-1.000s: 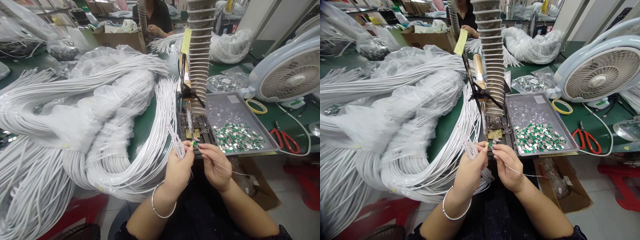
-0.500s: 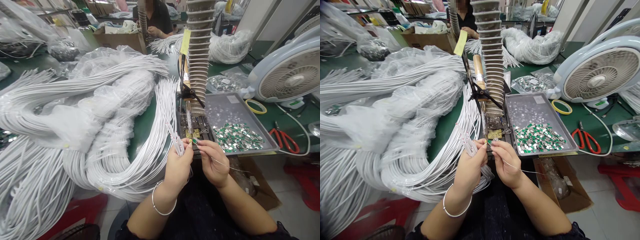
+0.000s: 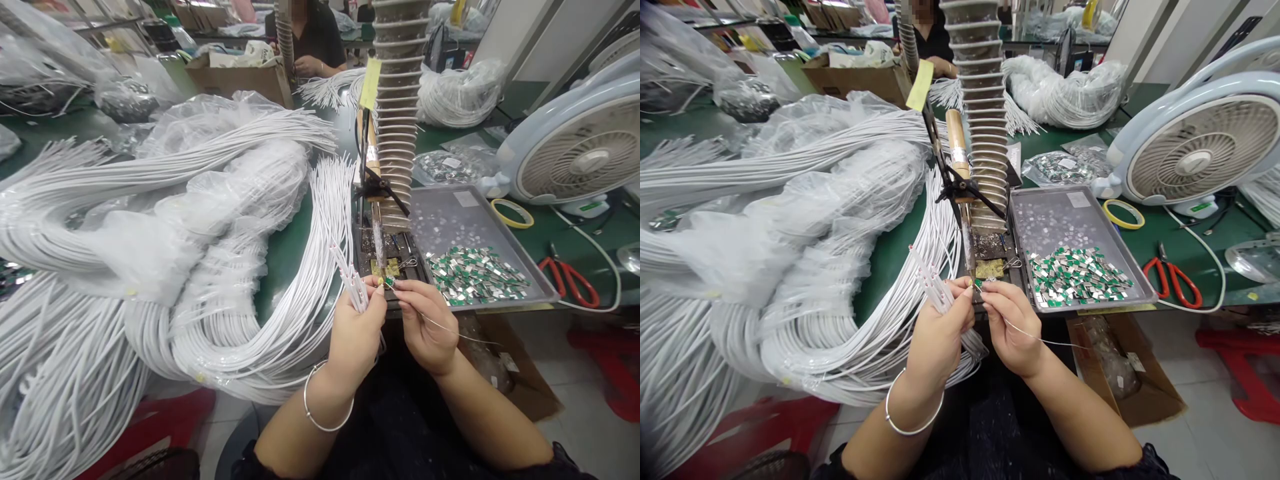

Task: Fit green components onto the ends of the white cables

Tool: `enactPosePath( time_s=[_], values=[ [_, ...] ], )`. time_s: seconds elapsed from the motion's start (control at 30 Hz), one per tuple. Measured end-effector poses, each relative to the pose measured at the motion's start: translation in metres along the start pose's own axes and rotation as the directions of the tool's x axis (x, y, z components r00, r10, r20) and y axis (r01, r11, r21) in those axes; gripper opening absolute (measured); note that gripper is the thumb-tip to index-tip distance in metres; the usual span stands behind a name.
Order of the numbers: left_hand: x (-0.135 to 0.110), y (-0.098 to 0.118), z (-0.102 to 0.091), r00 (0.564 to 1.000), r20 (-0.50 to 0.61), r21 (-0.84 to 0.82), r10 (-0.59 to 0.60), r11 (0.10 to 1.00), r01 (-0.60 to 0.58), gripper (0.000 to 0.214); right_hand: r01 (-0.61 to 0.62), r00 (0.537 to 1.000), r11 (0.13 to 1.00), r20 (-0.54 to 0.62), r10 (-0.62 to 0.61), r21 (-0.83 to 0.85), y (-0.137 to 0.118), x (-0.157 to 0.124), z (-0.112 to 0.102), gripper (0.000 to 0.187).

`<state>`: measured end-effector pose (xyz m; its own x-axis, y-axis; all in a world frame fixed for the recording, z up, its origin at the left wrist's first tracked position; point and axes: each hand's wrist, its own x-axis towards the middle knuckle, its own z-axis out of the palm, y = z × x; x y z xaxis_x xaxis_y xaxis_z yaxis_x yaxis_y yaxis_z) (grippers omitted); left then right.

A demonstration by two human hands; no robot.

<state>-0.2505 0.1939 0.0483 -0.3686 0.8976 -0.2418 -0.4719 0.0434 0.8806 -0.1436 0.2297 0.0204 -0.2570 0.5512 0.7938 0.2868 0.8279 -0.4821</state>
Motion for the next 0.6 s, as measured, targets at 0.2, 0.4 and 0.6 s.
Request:
enactPosePath(
  time_s=[0.2, 0.4, 0.6],
  values=[
    [0.0002, 0.0014, 0.0008, 1.000, 0.003, -0.016, 0.001, 1.000, -0.001, 0.016, -0.004, 1.000, 1.000, -0.005, 0.004, -0.024, -0.0005, 0.0006, 0.0005, 0.025],
    [-0.0012, -0.0006, -0.0006, 1.000, -0.024, 0.021, -0.016, 1.000, 0.016, 0.016, -0.015, 1.000, 1.000, 0.002, 0.015, 0.006, -0.0020, -0.0001, -0.0002, 0.027],
    [-0.0006, -0.0067, -0.0022, 1.000, -0.014, 0.048, -0.019, 0.999, 0.020, 0.015, -0.055, 0.998, 0.998, 0.022, 0.054, 0.032, -0.0008, -0.0070, -0.0011, 0.027]
  ],
)
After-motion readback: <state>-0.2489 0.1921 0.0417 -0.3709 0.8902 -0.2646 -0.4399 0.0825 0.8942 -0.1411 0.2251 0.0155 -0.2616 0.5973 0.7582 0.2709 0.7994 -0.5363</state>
